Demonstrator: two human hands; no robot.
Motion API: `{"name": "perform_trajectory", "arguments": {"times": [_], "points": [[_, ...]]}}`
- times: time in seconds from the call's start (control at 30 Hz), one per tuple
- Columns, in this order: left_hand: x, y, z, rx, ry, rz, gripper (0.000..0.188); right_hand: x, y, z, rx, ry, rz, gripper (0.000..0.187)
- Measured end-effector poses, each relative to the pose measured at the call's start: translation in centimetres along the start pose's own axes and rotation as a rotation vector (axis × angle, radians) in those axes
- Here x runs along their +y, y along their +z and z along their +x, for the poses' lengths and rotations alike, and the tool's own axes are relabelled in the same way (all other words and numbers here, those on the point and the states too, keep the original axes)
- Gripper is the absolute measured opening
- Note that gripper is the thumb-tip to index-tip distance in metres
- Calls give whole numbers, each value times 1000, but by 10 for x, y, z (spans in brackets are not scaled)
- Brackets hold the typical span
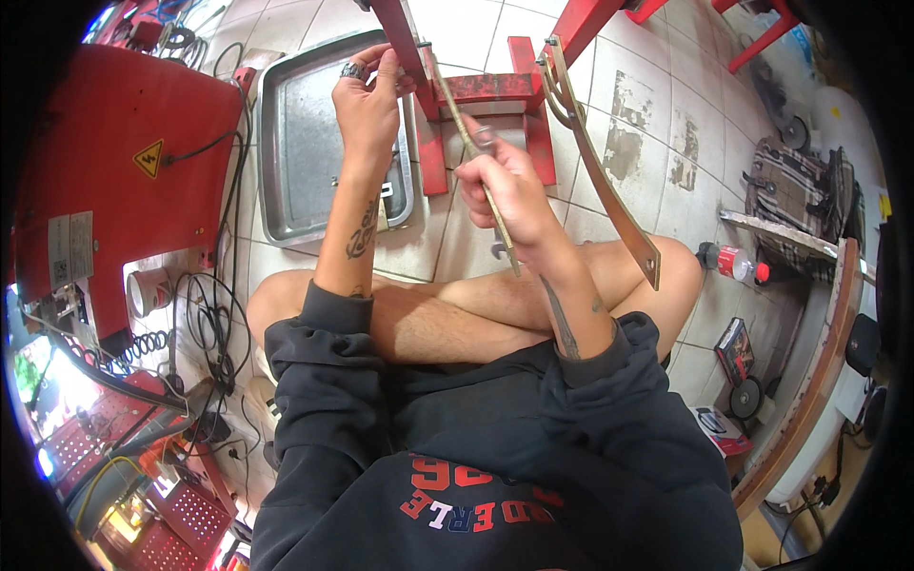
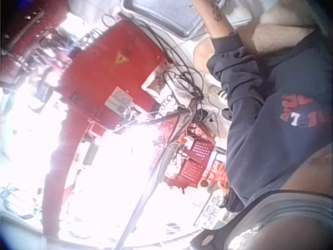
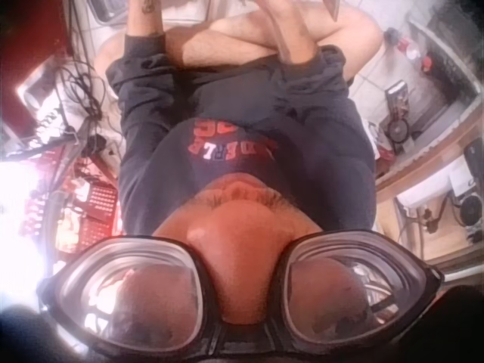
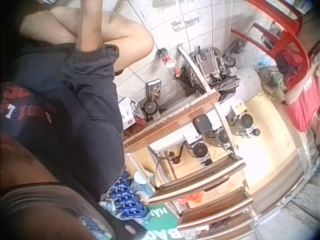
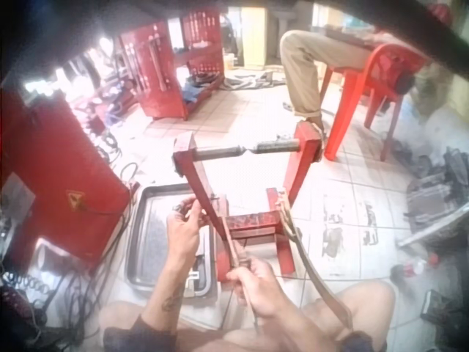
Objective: The person sits on the floor and uses a wrench to tighten bolts on a red metal frame. They manipulate the frame and tools to secure the components together.
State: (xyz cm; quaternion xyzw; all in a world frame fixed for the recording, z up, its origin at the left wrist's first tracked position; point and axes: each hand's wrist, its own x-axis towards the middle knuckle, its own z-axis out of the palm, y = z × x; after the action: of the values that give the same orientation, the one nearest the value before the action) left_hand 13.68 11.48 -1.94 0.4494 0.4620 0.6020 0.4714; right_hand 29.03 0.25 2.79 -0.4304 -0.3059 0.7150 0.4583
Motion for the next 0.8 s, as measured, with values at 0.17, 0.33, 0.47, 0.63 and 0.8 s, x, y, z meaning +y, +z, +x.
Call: {"name": "perform_trajectory", "arguments": {"times": [0.17,0.33,0.47,0.63,0.8], "points": [[0,2,0,12,41,8,26,2,9,-2,99,-113,-180,65],[-1,2,0,21,36,-22,25,16,18,-3,55,-110,-128,62],[-1,2,1,33,41,-4,24,13,9,-2,64,-99,-45,59],[0,-5,4,79,-28,-96,25,12,10,-2,39,-80,-44,58],[1,-30,11,114,-52,-71,26,15,9,-1,42,-75,-28,61]]}}
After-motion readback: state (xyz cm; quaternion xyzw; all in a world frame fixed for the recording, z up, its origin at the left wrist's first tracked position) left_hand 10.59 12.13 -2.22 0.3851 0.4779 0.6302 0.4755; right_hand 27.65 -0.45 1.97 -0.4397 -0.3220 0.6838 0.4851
